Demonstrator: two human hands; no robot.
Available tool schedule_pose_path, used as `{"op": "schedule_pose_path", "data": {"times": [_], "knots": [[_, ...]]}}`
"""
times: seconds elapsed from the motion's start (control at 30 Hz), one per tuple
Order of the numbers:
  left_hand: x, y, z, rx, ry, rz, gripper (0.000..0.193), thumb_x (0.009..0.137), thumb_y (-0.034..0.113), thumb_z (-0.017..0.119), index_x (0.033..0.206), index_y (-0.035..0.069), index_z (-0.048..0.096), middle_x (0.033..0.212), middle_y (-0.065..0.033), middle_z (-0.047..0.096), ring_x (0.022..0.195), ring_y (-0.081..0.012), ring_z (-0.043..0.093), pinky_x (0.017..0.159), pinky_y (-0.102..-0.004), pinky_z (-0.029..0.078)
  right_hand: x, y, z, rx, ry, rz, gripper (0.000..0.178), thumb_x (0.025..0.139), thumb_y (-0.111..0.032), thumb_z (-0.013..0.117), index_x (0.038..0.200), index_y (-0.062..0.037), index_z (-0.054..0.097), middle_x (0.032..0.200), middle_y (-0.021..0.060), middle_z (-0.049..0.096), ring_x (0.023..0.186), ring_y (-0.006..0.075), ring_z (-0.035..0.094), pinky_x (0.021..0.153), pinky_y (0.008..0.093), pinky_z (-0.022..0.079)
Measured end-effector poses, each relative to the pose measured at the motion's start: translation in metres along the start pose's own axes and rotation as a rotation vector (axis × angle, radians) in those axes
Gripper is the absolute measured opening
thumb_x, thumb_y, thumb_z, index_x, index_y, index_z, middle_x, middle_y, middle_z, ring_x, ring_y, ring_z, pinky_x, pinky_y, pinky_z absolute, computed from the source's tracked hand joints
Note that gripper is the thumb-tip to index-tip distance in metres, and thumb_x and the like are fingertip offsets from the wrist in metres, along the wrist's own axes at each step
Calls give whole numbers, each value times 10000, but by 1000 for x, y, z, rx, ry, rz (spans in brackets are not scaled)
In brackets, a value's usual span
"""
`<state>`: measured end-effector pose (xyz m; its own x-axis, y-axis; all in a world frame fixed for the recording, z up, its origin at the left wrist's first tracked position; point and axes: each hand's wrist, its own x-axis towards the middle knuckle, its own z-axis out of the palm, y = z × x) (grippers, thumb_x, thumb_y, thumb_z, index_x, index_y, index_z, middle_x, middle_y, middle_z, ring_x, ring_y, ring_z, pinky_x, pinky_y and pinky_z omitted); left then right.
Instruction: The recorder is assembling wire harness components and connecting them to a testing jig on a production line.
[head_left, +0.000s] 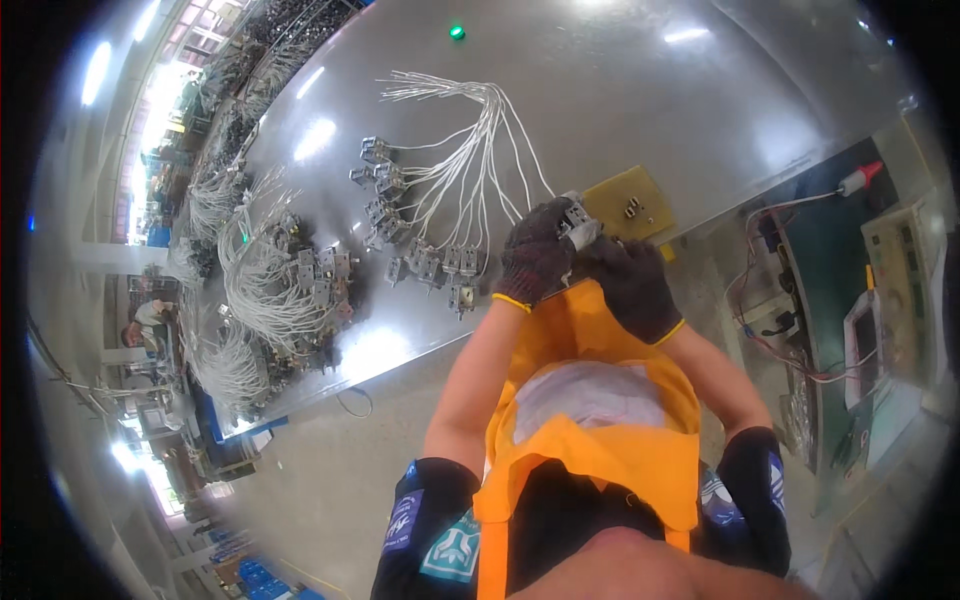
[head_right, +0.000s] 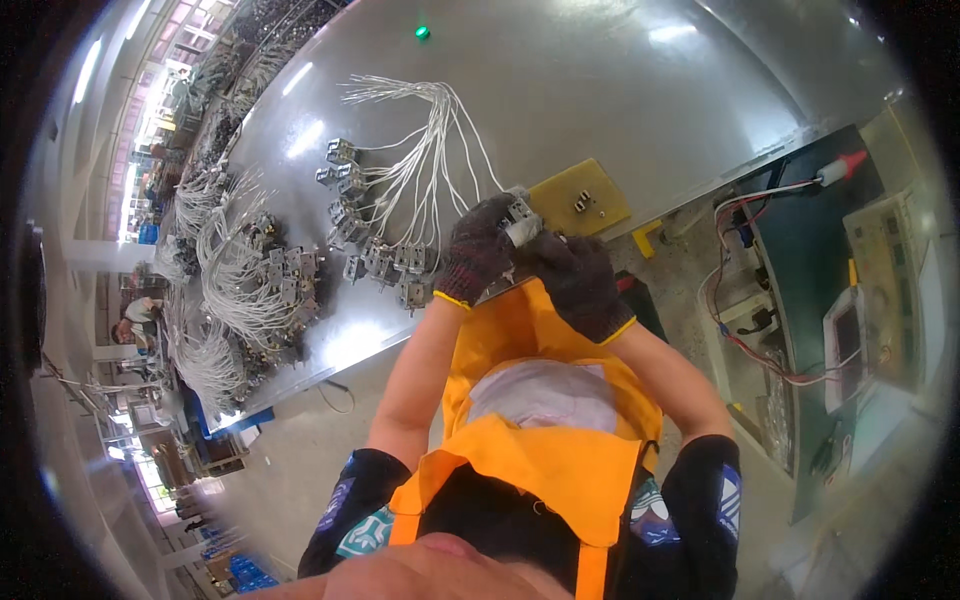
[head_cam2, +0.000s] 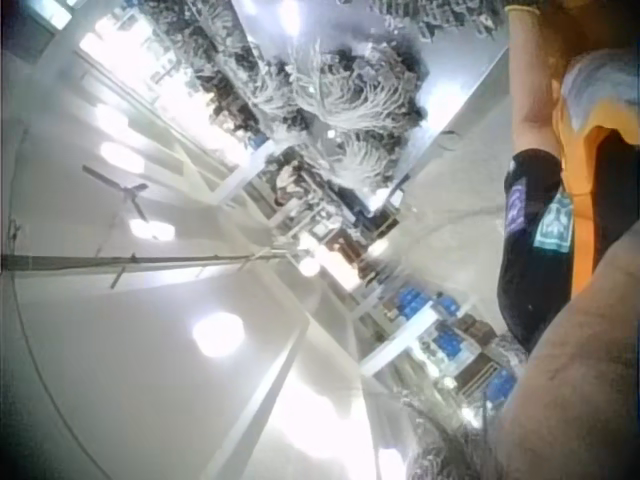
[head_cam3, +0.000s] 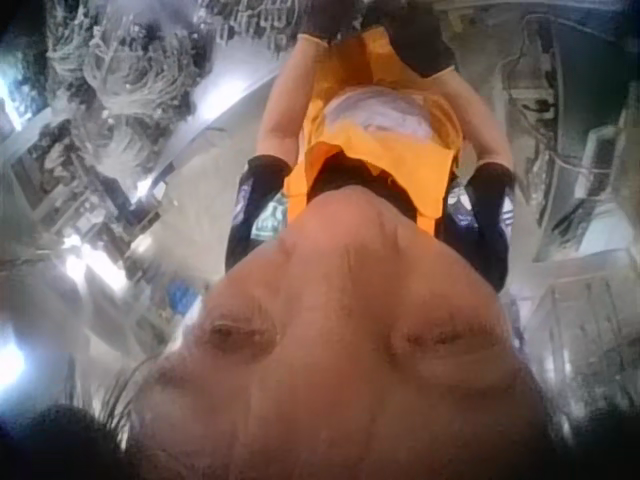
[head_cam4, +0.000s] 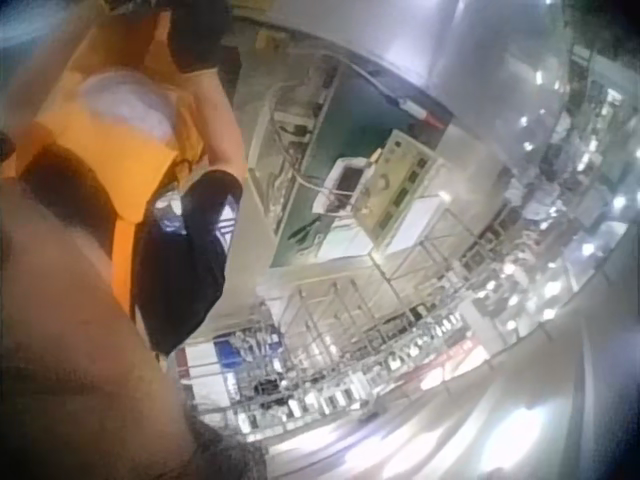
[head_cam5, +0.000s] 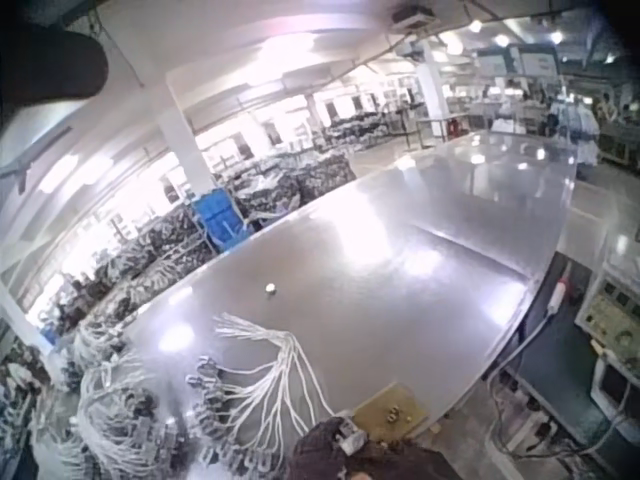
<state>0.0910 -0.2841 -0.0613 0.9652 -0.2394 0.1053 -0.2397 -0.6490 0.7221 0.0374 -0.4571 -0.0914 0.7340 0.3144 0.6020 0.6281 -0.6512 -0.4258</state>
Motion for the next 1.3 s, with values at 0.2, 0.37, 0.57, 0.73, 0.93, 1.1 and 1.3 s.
{"op": "schedule_pose_path", "data": {"times": [0.2,0.37,0.57,0.73,0.93,1.1,1.3], "knots": [[1,15,-7,-27,-3,-109,512,827,370,712,1216,48,632,1108,-172,673,1033,-287,657,893,-373,506,-5,-19,15,945,175,699,123,844,-64,636,933,-113,706,994,61,665,872,208,646,719,314,512],[0,21,-9,-60,-40,-156,517,831,376,710,1227,55,628,1132,-186,662,1049,-293,650,911,-379,495,-11,-23,11,946,150,730,76,914,-140,621,959,-122,680,831,14,620,759,136,623,609,265,488],[-10,9,-4,25,49,-23,507,826,429,693,1198,92,623,1050,-166,665,949,-351,650,832,-434,510,-13,-7,13,1962,-29,1387,121,972,-266,566,957,-174,645,576,-47,480,527,108,536,379,289,379],[-21,17,-7,98,92,15,554,831,450,683,1222,69,593,1042,-185,663,932,-367,648,813,-455,508,-36,4,24,2471,-310,969,190,975,-288,514,946,-140,629,606,-20,501,539,117,532,386,290,391],[-43,12,-9,464,139,-11,609,835,457,671,1254,34,543,1016,-184,656,938,-383,614,818,-489,483,-16,-1,21,704,-22,372,170,919,-54,557,1073,-16,619,1068,102,608,947,232,618,779,318,532],[-52,7,-32,492,-103,-28,547,832,405,696,1237,56,579,1046,-208,658,957,-382,624,848,-489,476,6,0,4,971,164,629,228,933,-90,553,1131,10,604,1041,81,629,956,201,633,787,307,524],[-56,-11,-30,276,34,247,447,803,326,727,1149,72,604,885,-136,647,862,-344,610,793,-446,478,18,3,-7,1467,338,935,322,992,-271,479,1135,-16,613,1035,68,638,874,160,627,712,268,507]]}}
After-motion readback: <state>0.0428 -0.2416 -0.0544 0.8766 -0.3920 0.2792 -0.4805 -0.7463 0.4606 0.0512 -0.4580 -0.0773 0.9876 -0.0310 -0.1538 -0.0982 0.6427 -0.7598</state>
